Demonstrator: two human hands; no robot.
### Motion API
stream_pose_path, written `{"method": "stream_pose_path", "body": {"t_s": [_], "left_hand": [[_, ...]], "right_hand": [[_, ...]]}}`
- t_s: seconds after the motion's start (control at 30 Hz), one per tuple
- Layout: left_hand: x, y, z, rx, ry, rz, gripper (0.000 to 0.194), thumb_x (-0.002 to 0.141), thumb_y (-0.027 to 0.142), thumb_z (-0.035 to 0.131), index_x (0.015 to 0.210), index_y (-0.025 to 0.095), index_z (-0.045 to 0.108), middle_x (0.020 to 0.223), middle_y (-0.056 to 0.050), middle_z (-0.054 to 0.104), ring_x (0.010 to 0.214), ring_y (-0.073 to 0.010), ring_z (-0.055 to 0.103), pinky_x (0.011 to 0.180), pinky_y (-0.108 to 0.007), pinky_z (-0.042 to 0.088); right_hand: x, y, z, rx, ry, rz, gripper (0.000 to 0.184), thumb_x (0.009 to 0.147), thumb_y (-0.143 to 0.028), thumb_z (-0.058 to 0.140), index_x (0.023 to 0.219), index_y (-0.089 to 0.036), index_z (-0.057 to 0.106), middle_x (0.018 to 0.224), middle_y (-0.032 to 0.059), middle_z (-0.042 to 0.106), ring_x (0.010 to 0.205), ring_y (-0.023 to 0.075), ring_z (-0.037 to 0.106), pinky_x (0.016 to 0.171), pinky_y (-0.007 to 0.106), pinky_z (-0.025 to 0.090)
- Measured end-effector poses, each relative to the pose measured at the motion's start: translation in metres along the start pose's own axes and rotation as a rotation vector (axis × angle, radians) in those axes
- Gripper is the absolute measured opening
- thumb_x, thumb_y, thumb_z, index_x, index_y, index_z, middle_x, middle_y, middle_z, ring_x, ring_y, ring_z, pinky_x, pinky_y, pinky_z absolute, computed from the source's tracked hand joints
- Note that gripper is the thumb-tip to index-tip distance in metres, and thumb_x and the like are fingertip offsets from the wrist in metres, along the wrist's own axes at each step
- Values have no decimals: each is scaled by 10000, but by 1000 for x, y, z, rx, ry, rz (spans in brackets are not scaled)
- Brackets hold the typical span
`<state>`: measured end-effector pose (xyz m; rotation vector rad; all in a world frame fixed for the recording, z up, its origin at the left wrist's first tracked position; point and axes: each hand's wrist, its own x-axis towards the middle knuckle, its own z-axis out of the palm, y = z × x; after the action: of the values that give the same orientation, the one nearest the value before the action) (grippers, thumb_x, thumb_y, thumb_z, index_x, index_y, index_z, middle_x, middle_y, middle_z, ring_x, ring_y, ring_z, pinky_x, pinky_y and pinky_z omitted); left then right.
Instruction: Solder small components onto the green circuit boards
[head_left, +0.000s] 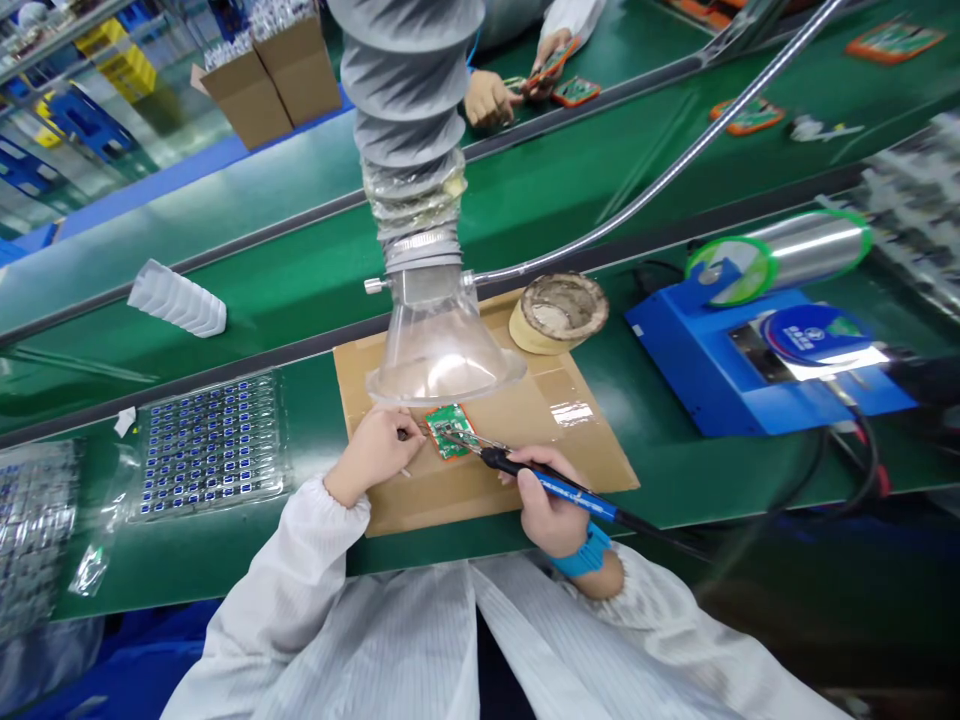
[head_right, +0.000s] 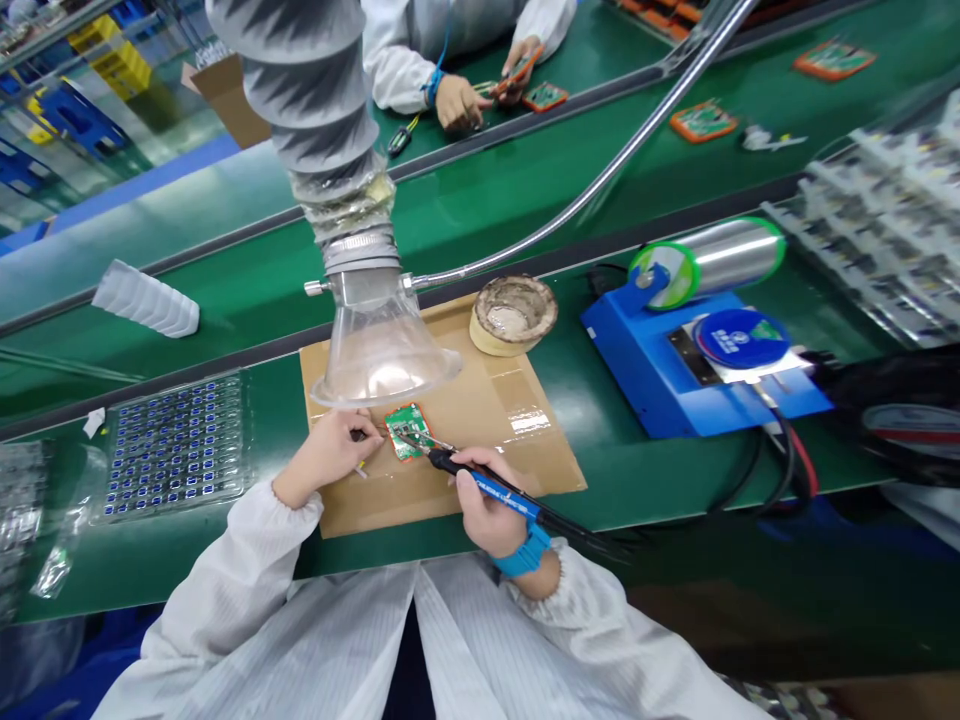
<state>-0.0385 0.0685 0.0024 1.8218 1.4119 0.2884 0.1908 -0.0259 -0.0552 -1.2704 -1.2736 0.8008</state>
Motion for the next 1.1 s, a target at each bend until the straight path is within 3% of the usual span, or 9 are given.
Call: {"method": "stream_pose_path", "body": {"t_s": [0.33, 0.73, 1.1], "left_hand": [[2, 1, 2, 21, -29, 16, 198, 807, 93, 630, 665, 173, 742, 746, -27, 665, 671, -142, 554, 690, -308, 459], [3, 3, 2, 24, -16, -2, 203, 805, 100, 624, 661, 181, 742, 731, -28, 679, 660, -149, 576, 726, -320, 483], [2, 5, 2, 41, -13, -7, 215, 801, 92, 616, 650, 183, 739, 709, -24, 674, 642, -145, 567, 704, -314, 474]], "right_hand": [[-3, 0, 7, -45, -22, 27, 135, 958, -366, 615, 993, -245, 666, 812, 27, 764, 638, 191, 760, 610, 292, 604], [0, -8, 7, -184, -54, -81, 99, 917, -346, 644, 961, -263, 674, 843, 32, 779, 701, 218, 762, 702, 359, 622], [1, -10, 6, -170, -58, -104, 90, 905, -333, 645, 958, -270, 682, 805, 26, 770, 689, 215, 752, 686, 360, 623]]}}
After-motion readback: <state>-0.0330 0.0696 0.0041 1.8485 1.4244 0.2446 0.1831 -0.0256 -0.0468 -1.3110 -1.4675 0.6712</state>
